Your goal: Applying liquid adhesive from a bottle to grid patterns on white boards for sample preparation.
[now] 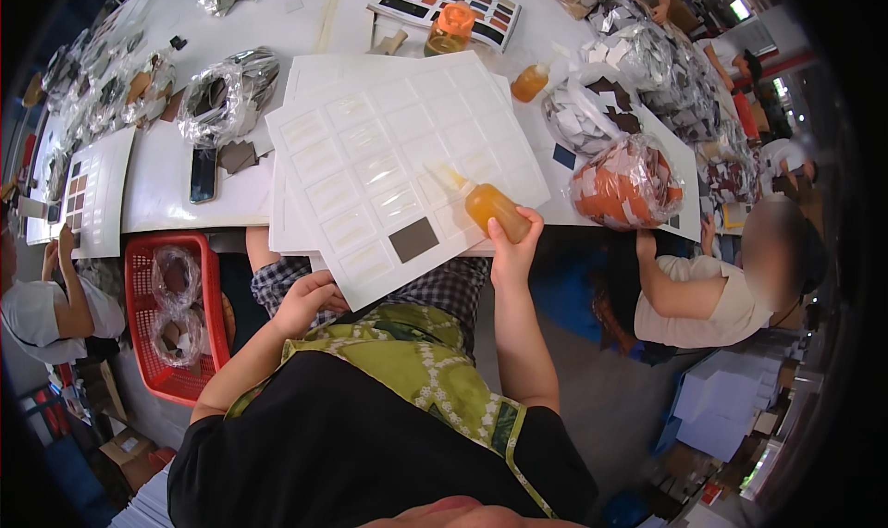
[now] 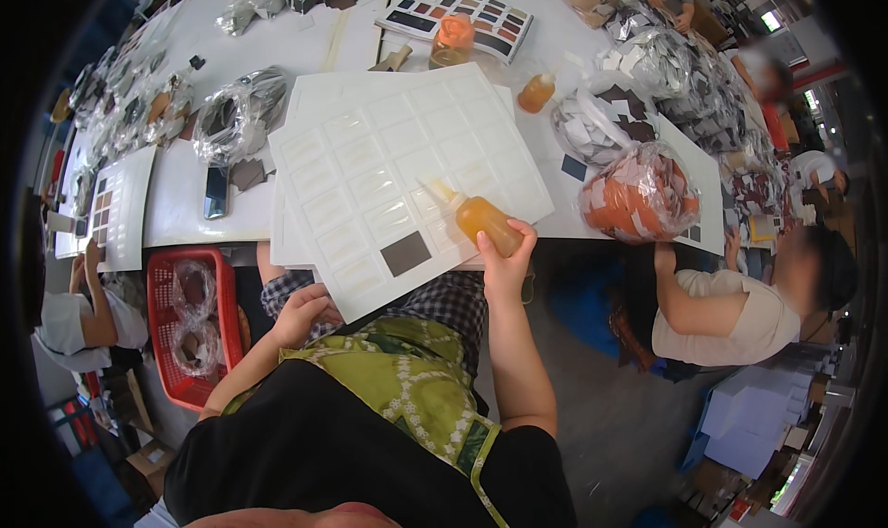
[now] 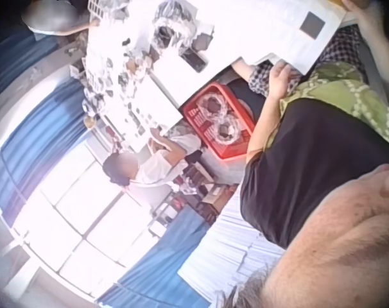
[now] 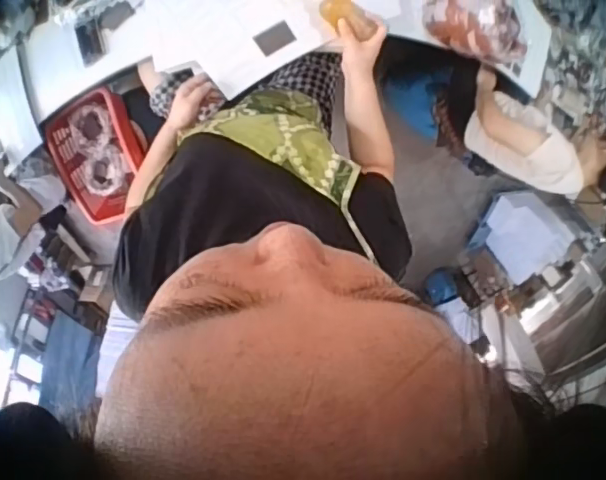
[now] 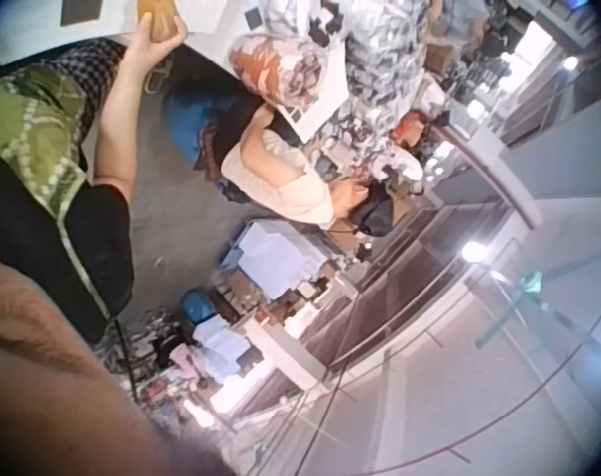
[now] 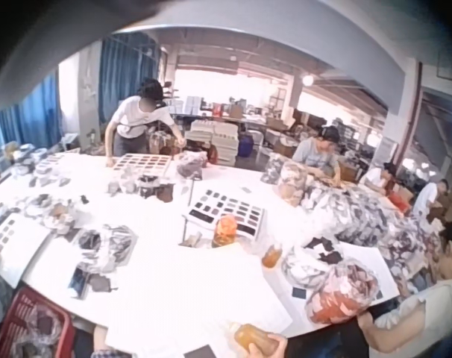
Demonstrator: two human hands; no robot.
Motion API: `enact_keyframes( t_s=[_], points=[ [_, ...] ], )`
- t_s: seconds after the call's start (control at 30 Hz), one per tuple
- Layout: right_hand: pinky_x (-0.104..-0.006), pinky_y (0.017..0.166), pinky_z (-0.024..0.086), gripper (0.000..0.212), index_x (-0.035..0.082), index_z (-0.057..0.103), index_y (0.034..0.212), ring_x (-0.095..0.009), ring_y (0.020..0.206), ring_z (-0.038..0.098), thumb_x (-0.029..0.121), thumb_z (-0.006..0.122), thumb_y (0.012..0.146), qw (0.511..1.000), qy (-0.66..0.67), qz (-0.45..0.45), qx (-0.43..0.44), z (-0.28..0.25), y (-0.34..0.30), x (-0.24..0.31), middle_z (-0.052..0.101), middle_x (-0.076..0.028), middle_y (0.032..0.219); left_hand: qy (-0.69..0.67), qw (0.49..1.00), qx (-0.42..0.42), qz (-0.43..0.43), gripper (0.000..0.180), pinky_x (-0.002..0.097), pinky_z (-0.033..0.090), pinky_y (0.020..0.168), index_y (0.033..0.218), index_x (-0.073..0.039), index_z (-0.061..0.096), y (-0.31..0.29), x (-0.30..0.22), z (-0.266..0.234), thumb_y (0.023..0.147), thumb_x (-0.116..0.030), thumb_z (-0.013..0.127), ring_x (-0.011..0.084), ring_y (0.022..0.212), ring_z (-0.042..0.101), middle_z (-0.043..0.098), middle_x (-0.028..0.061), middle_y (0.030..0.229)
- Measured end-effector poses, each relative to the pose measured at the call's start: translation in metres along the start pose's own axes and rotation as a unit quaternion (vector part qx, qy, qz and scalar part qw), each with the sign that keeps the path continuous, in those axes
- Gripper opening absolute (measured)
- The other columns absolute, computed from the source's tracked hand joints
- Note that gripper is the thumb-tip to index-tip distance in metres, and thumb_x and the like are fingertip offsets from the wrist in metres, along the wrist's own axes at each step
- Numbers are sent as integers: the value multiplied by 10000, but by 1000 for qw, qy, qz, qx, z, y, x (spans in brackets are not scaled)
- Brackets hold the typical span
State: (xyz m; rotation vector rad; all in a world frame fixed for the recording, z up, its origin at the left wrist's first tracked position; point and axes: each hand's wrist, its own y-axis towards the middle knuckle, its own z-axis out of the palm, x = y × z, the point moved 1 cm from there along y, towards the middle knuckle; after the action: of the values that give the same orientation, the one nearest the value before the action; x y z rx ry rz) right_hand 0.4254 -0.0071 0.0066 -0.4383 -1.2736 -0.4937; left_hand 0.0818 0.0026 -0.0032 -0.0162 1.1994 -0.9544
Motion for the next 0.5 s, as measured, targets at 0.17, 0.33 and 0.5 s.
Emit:
enact_keyframes(
  t_s=[0.17,0.33,0.5],
  points=[
    [-373,939,392,461,74,389,1100,-248,1108,442,37,707,768,938,-251,-239,21,-7,18,-10,425,-144,1163,14,1000,7,-3,265,269,502,760,1118,13,547,2,0,0,937,-115,403,157,849,642,649,80,941],
    [-357,958,378,490,76,377,1117,-240,1119,432,16,707,759,941,-228,-232,98,2,12,-12,408,-146,1188,15,1000,6,-2,274,266,498,756,1130,9,546,2,0,0,928,-121,414,150,847,641,649,72,944],
    [-359,953,385,481,73,379,1112,-241,1118,433,9,701,760,986,-116,-114,32,16,27,-10,410,-144,1178,24,1000,4,-12,282,268,499,752,1136,10,545,3,-3,0,915,-123,429,148,842,642,649,75,955]
  ],
)
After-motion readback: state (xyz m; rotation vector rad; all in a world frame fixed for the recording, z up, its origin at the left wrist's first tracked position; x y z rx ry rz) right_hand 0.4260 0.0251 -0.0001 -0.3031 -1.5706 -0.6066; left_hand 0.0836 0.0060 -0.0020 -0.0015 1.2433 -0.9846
